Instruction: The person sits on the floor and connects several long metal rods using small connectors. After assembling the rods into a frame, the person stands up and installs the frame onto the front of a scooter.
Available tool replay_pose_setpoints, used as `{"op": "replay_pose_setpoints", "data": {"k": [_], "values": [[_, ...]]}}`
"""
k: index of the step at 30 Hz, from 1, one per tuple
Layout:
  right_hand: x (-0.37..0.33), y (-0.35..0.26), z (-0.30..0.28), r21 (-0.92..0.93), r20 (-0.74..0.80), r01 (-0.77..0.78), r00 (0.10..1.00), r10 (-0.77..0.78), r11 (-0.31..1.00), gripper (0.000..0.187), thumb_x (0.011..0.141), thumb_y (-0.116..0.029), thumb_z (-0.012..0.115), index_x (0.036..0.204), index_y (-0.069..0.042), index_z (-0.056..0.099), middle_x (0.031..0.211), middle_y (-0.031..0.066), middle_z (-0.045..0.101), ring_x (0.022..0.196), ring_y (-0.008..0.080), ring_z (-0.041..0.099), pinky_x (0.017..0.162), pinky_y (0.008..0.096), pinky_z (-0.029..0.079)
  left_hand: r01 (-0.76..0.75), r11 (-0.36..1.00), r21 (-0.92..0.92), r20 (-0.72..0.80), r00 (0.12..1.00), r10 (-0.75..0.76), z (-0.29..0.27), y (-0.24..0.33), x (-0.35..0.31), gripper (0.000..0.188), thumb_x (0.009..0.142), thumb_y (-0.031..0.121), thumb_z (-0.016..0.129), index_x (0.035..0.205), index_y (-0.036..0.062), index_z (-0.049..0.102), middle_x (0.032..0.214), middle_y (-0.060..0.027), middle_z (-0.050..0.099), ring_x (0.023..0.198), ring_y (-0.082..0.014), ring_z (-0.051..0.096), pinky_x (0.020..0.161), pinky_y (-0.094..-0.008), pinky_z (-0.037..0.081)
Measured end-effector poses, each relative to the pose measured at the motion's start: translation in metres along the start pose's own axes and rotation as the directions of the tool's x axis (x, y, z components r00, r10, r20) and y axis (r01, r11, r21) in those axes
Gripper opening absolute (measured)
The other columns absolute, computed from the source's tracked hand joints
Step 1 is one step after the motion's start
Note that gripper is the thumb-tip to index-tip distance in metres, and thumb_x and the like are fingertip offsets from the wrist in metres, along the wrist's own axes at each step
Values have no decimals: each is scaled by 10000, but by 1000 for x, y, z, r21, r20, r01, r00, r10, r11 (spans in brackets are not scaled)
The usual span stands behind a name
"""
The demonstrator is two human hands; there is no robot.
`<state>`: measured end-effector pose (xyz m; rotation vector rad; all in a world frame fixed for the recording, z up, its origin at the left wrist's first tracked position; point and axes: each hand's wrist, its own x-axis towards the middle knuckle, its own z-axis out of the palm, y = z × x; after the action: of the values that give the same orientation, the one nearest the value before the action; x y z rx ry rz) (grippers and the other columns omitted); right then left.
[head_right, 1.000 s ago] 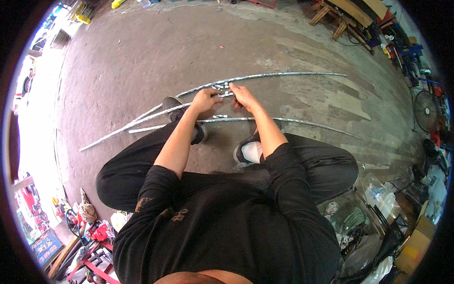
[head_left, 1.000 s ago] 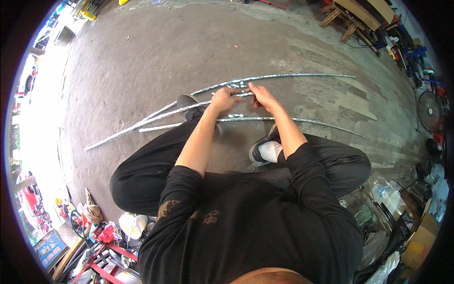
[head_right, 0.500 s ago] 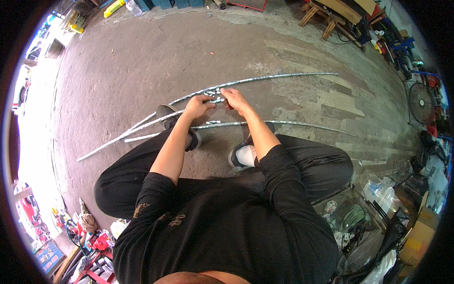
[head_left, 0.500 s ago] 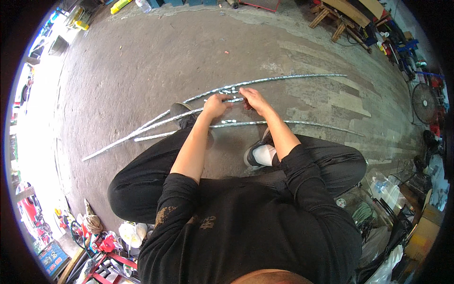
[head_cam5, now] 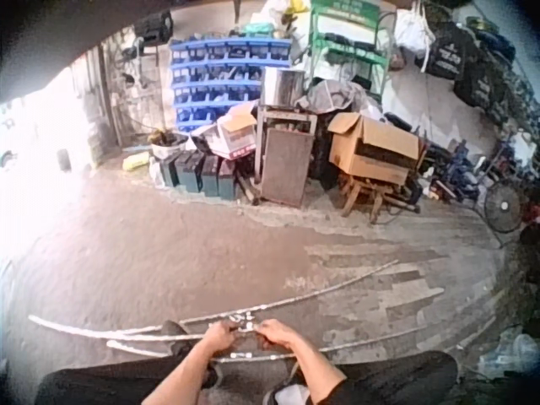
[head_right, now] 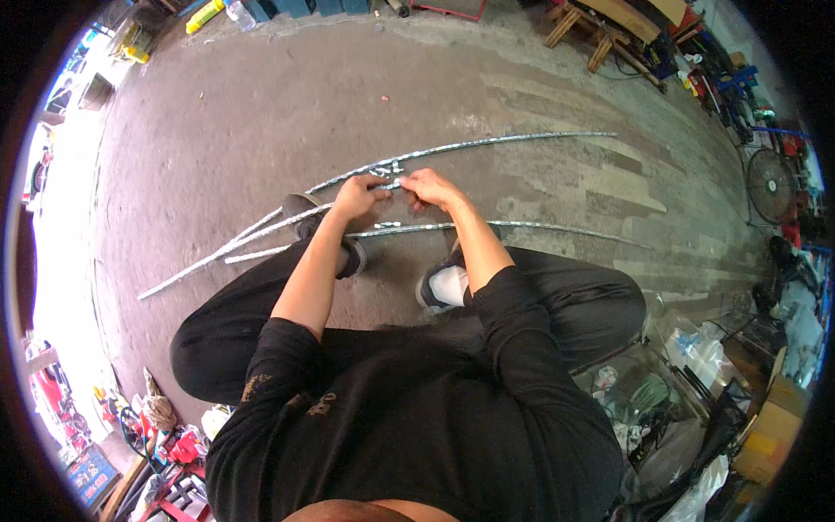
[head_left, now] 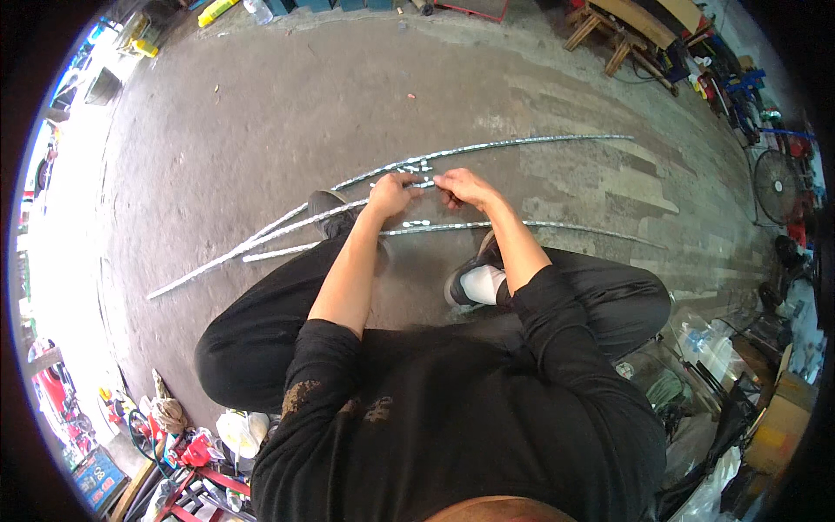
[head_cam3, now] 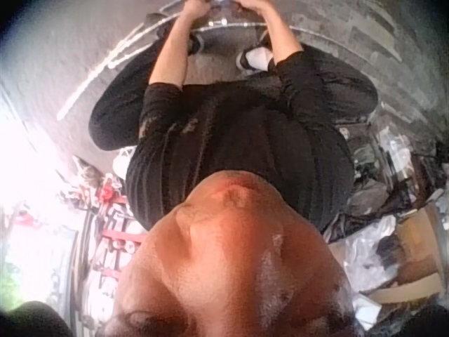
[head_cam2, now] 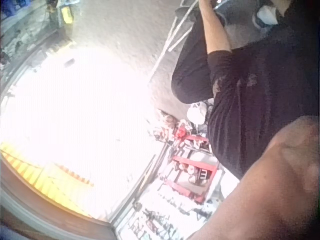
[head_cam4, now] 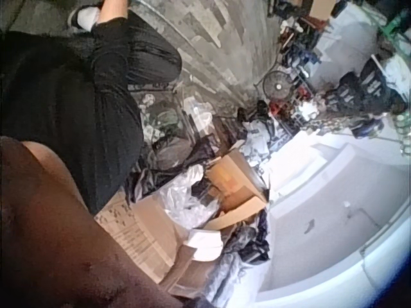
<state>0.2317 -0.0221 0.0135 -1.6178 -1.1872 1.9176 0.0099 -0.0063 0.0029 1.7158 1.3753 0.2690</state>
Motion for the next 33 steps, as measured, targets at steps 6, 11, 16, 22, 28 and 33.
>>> {"op": "replay_pose_setpoints", "data": {"k": [6, 11, 16, 22, 28, 33], "values": [[3, 0, 17, -81, -219, -71, 974, 51, 994, 580, 948, -559, 549, 758, -17, 628, 614, 65, 599, 485, 157, 557, 457, 320, 434, -30, 1000, 4, -3, 1000, 30, -1, 5, -3, 368, 807, 283, 754, 1160, 184, 724, 1094, -138, 714, 1024, -294, 676, 907, -400, 509], [1, 0, 12, 98, -147, 117, 984, -102, 988, 467, 958, -428, 604, 1073, 24, 615, 708, 46, 585, 595, 130, 576, 520, 276, 455, 5, 1000, -11, 10, 1000, -5, -3, 11, -4, 380, 801, 279, 765, 1160, 162, 721, 1113, -136, 710, 1038, -286, 669, 914, -392, 502], [7, 3, 10, 58, -85, 118, 990, -113, 991, 372, 970, -267, 591, 1230, -2, 564, 750, 31, 581, 653, 117, 576, 537, 263, 451, 65, 998, -21, 22, 998, -64, -4, 11, -4, 391, 797, 291, 758, 1169, 175, 719, 1125, -135, 708, 1057, -298, 665, 927, -403, 502], [16, 19, 3, 276, -87, 105, 993, -83, 955, 350, 947, -287, 619, 1171, -19, 602, 788, 69, 631, 698, 165, 622, 578, 296, 477, 13, 1000, 13, -1, 1000, -13, -5, 10, -5, 388, 795, 293, 750, 1168, 192, 720, 1123, -140, 706, 1061, -299, 666, 927, -398, 502], [21, 86, -5, -643, -419, -93, 873, -248, 760, 415, 823, -341, 746, 1078, -41, 614, 1052, 175, 679, 1035, 360, 644, 871, 446, 515, 12, 1000, 12, -18, 1000, -11, -5, 17, -10, 357, 814, 258, 755, 1148, 138, 722, 1138, -141, 701, 1046, -296, 665, 920, -384, 497], [32, 110, 9, -660, -465, -91, 829, -310, 746, 378, 815, -256, 759, 1091, -45, 611, 1116, 176, 659, 1070, 333, 626, 899, 443, 498, 26, 999, -36, 0, 1000, -26, -2, 27, -12, 361, 820, 253, 744, 1163, 147, 718, 1113, -140, 708, 1023, -290, 671, 912, -376, 503]]}}
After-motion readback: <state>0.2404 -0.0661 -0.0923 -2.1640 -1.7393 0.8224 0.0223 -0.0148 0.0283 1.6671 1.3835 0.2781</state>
